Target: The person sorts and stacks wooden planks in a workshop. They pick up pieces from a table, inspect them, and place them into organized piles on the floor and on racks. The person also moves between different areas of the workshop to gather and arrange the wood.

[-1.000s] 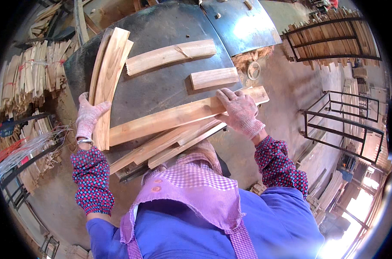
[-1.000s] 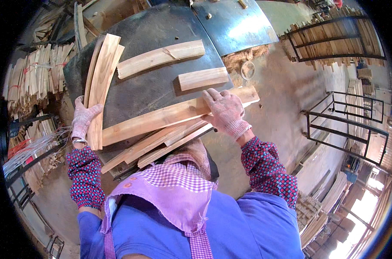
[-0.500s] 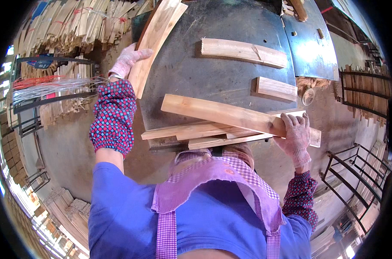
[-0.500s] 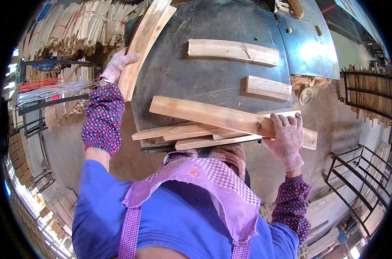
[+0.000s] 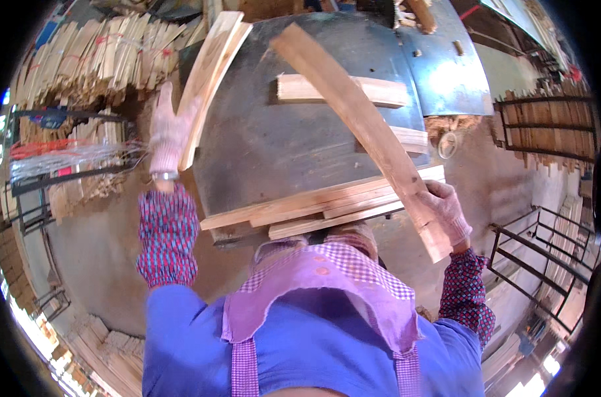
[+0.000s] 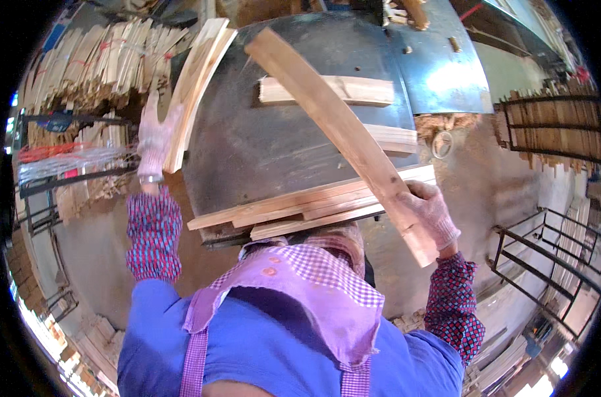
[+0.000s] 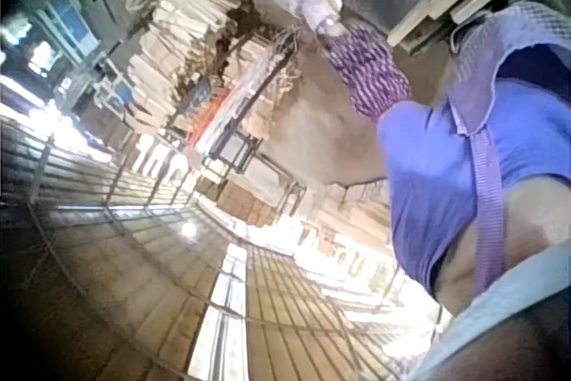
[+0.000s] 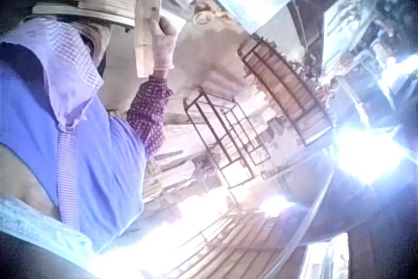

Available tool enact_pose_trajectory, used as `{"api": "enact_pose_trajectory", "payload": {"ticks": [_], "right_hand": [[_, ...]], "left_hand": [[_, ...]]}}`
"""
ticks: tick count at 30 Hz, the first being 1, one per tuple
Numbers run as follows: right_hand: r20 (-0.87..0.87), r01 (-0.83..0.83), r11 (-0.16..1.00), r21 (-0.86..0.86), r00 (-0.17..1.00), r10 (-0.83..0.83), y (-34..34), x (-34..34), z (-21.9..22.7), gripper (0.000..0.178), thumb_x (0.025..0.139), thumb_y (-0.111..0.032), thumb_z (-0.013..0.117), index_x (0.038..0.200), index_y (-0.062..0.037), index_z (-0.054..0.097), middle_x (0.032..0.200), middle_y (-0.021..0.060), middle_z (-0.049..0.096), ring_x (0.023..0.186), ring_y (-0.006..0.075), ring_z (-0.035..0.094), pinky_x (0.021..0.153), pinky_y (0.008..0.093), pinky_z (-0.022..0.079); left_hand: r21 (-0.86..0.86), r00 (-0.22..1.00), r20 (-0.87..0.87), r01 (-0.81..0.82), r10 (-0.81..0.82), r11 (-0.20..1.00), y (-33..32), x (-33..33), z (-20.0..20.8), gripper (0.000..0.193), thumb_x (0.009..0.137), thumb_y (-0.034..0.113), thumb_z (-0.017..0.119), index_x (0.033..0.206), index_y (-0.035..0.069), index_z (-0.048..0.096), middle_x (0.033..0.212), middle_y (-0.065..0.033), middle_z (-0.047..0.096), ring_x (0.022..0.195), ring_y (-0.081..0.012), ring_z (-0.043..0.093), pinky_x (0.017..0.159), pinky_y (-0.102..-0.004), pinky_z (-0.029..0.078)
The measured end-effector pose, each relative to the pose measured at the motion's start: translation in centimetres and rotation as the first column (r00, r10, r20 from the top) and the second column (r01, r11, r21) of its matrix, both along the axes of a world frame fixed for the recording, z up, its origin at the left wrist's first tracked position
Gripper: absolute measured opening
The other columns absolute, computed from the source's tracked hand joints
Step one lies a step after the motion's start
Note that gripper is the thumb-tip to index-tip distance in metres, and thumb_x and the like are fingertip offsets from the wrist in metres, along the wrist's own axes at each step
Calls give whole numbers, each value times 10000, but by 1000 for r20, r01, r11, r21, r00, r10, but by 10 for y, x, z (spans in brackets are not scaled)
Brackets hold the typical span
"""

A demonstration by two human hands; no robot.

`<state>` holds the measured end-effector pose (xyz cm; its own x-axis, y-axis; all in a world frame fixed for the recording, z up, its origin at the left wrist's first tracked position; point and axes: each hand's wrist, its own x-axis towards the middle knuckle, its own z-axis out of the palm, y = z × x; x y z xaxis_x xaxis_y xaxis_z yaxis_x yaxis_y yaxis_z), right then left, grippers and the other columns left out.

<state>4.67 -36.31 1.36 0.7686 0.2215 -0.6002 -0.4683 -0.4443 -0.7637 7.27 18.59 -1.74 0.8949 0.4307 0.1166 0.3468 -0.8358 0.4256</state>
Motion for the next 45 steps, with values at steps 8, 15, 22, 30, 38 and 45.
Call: {"api": "enact_pose_trajectory", "payload": {"ticks": [8,15,22,30,38,45], "right_hand": [[-27,210,952,222,977,-209,28,-7,3,318,901,-193,634,1109,44,669,981,25,687,883,87,613,824,253,496],[104,42,977,207,992,-65,47,-2,-9,375,896,-242,622,1130,49,653,954,45,686,881,107,601,806,272,495],[253,-34,981,191,967,-16,20,-10,-34,405,968,-338,533,1142,7,654,907,53,668,851,129,600,775,307,503],[-65,1,981,193,998,12,5,-35,-26,418,930,-309,620,1176,28,650,1011,31,667,921,106,609,833,280,498],[103,138,976,168,982,-157,12,-37,-33,357,933,-288,588,1104,13,675,947,74,692,887,128,625,825,285,499],[162,108,982,154,978,-133,14,-32,-34,357,943,-280,567,1083,32,670,897,35,667,839,104,581,771,271,478]], "left_hand": [[-888,952,150,248,-266,387,-159,-37,-15,503,928,162,666,1369,-10,498,1306,-108,584,1182,-192,568,983,-333,496],[-994,964,106,98,-244,-44,-269,-18,-16,353,923,257,676,1171,20,593,1063,-60,658,966,-173,651,833,-364,568],[-975,996,-61,-73,-66,-212,-278,1,-1,180,918,190,653,1050,78,605,931,-43,664,822,-150,681,674,-289,595],[-992,1000,-4,-2,12,-127,-246,16,5,245,918,147,652,1138,85,563,1019,-49,652,883,-168,676,747,-308,599],[-970,989,150,148,0,-192,-243,6,17,321,911,100,642,1205,43,526,1103,-72,635,975,-187,666,842,-323,589],[-972,985,171,174,31,-156,-239,-1,22,329,904,88,642,1209,47,523,1092,-62,629,969,-177,663,846,-307,586]]}}
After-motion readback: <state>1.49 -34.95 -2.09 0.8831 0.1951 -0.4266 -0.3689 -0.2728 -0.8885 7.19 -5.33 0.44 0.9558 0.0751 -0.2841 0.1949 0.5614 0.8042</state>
